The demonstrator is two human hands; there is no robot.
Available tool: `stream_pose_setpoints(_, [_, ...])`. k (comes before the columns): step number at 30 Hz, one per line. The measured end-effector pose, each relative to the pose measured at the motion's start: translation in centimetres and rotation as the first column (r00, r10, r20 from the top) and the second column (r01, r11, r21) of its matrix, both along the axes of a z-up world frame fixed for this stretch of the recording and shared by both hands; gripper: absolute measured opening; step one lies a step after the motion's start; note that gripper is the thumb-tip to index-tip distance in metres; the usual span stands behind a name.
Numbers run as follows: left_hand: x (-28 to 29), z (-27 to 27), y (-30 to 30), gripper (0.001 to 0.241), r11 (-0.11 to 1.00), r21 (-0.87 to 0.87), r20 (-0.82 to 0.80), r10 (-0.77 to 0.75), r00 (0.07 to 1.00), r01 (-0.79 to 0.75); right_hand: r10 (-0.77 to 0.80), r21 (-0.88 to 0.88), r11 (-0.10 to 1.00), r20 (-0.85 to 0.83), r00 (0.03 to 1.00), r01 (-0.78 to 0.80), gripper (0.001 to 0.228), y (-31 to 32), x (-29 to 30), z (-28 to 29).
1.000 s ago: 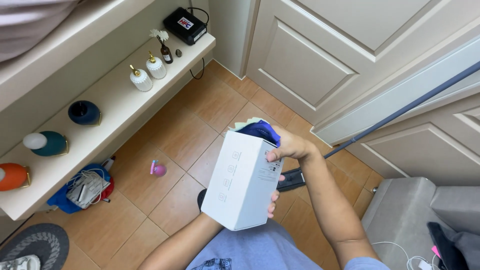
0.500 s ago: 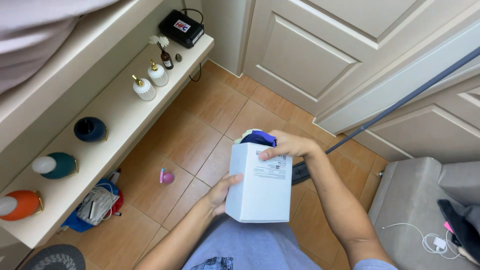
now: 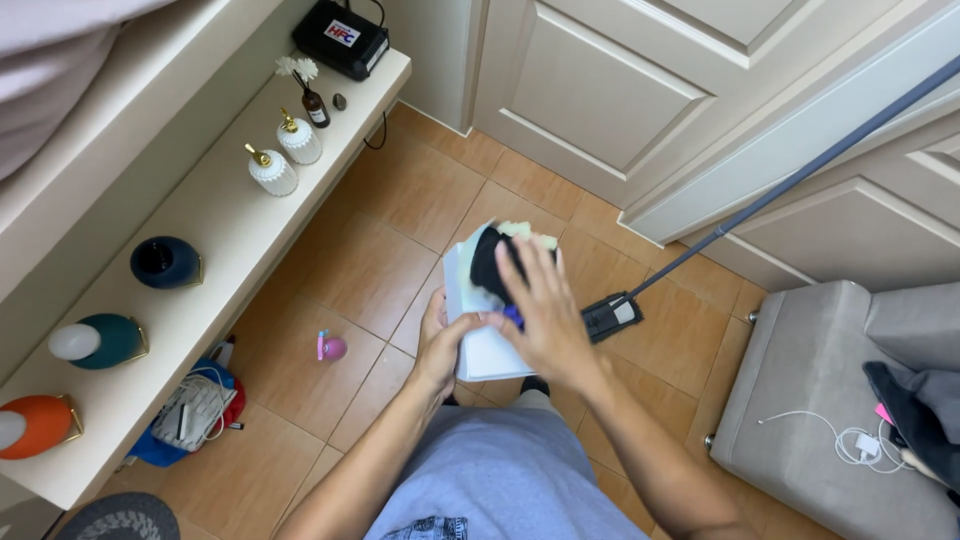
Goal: Organizing and cleaning decorative items, bottles, and a box on a shelf.
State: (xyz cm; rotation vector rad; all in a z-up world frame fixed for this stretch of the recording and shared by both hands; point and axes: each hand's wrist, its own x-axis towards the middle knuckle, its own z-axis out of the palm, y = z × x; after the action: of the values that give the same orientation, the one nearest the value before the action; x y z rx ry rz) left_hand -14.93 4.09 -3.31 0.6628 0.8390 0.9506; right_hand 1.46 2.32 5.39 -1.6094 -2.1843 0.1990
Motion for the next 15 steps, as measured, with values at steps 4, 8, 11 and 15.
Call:
stream_pose_setpoints(4, [-0.1, -0.4, 1.3, 0.061, 0.986, 0.067, 0.100, 0.146, 0.984, -0.153, 0.065, -0.077, 0.995, -0.043, 0.997, -0.068, 0.076, -5.3, -0.7, -1.2])
stream_pose_setpoints(8, [0.9, 2.3, 1.0, 0.064, 0.984, 0.069, 0.110, 0.159, 0.981, -0.167, 0.027, 0.008, 1.000, -0.196, 0.980, -0.026, 0.070, -5.3, 2.2, -3.2])
stream_pose_setpoints(11, [2.8, 2.9, 0.1, 0.068, 0.987, 0.060, 0.038, 0.146, 0.989, -0.148, -0.041, -0.002, 0.999, -0.276, 0.960, 0.042, 0.069, -1.2, 4.6, -1.6])
stream_pose_setpoints(15, [6.7, 1.5, -1.6, 0.068, 0.990, 0.017, -0.018, 0.138, 0.990, -0.138, -0.026, 0.002, 1.000, -0.112, 0.993, 0.027, 0.066, 0.9, 6.5, 0.1])
